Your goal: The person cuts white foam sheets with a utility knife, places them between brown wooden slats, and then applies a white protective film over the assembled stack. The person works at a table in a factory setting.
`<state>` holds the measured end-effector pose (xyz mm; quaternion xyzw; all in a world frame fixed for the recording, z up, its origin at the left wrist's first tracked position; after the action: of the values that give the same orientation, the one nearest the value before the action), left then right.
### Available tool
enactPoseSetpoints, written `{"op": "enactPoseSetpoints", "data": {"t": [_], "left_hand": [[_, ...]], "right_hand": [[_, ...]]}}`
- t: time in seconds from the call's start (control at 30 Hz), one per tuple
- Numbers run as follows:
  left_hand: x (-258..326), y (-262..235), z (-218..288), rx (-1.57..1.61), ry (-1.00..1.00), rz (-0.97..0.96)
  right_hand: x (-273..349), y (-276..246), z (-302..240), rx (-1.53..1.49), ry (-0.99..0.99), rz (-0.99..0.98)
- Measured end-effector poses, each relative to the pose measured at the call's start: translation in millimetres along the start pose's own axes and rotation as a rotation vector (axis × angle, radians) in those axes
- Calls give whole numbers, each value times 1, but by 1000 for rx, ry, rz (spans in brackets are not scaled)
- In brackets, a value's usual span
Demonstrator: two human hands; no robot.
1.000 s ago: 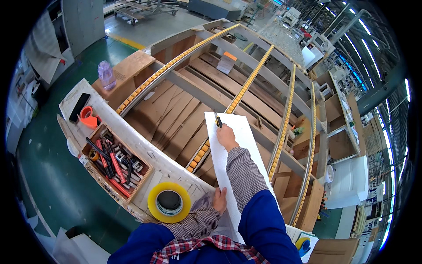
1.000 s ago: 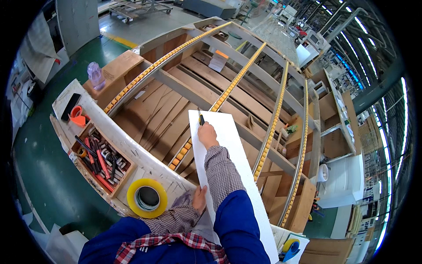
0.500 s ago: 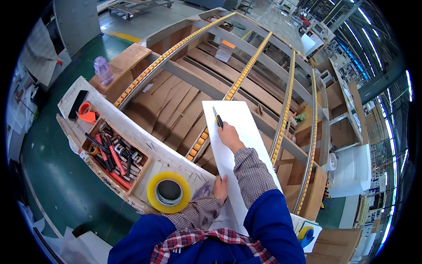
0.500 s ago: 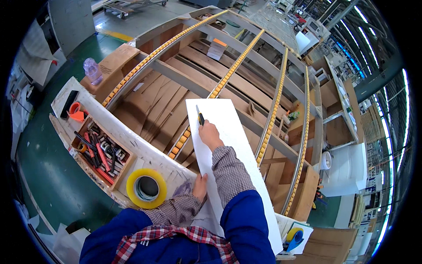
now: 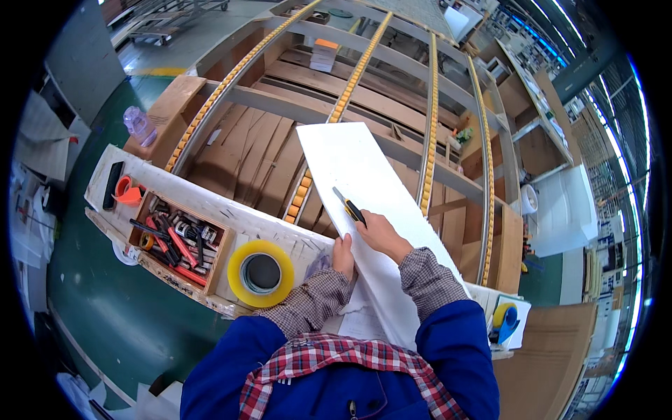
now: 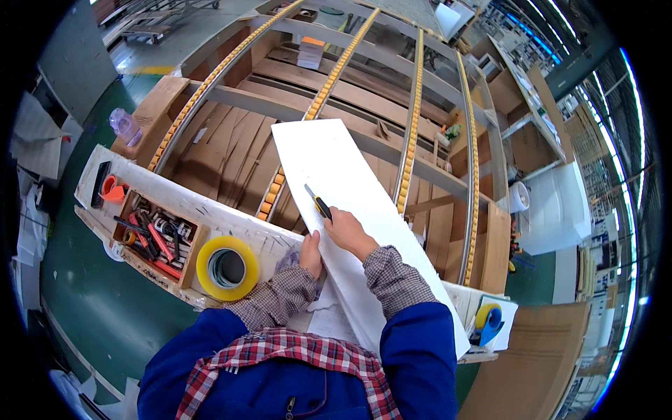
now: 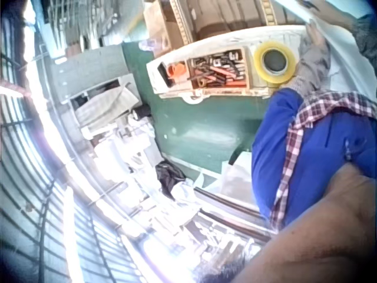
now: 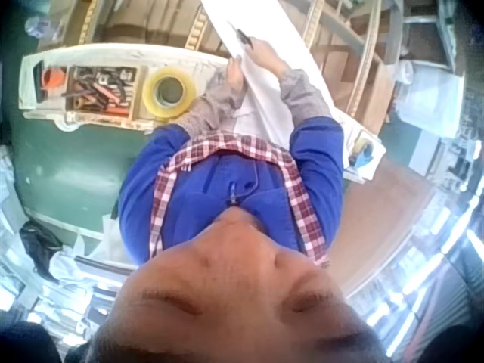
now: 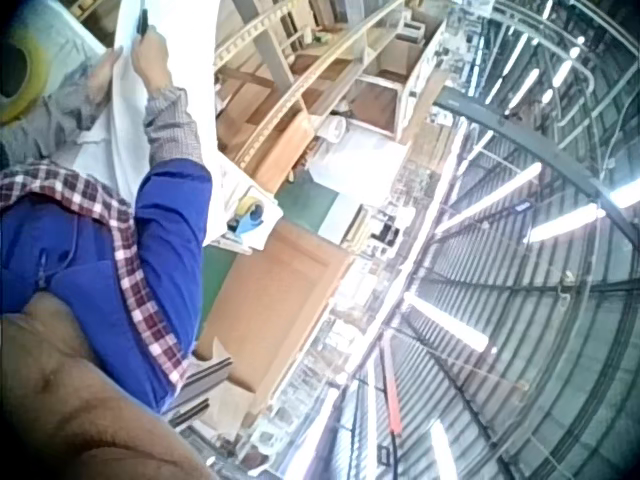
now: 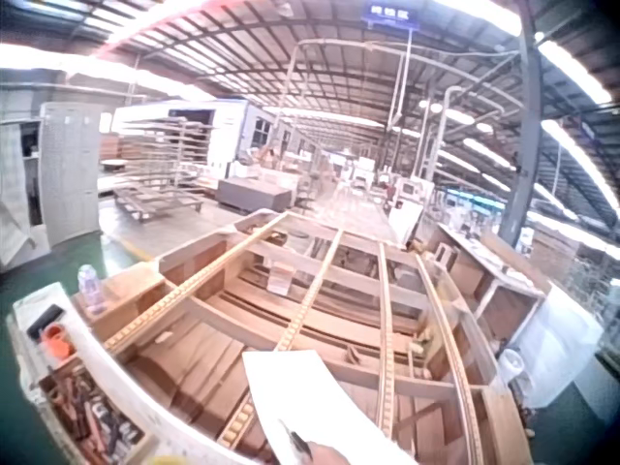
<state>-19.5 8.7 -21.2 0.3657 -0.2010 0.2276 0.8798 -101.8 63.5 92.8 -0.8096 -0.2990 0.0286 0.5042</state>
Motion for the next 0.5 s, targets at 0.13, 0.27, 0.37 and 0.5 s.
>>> {"op": "enactPoseSetpoints", "data": {"t": [0.13, 0.27, 0.37, 0.5], "left_hand": [[-5, -3, -7, 55, 21, -48], [-2, 2, 0, 114, -3, -103], [14, 12, 14, 71, 2, -91], [9, 8, 11, 60, 29, -96]], "right_hand": [[37, -7, 4, -7, 43, -49], [72, -13, 7, -22, 50, -60], [101, -13, 13, -31, 28, -53], [146, -18, 14, -59, 63, -86]]}}
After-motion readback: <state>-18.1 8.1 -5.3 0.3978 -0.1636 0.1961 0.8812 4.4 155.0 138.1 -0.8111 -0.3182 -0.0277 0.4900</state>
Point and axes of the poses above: each hand's wrist, its own x-axis away from the middle knuckle, its own y-axis out of the palm, z = x × y, the point moved 3 cm from there along -x, towards the middle knuckle
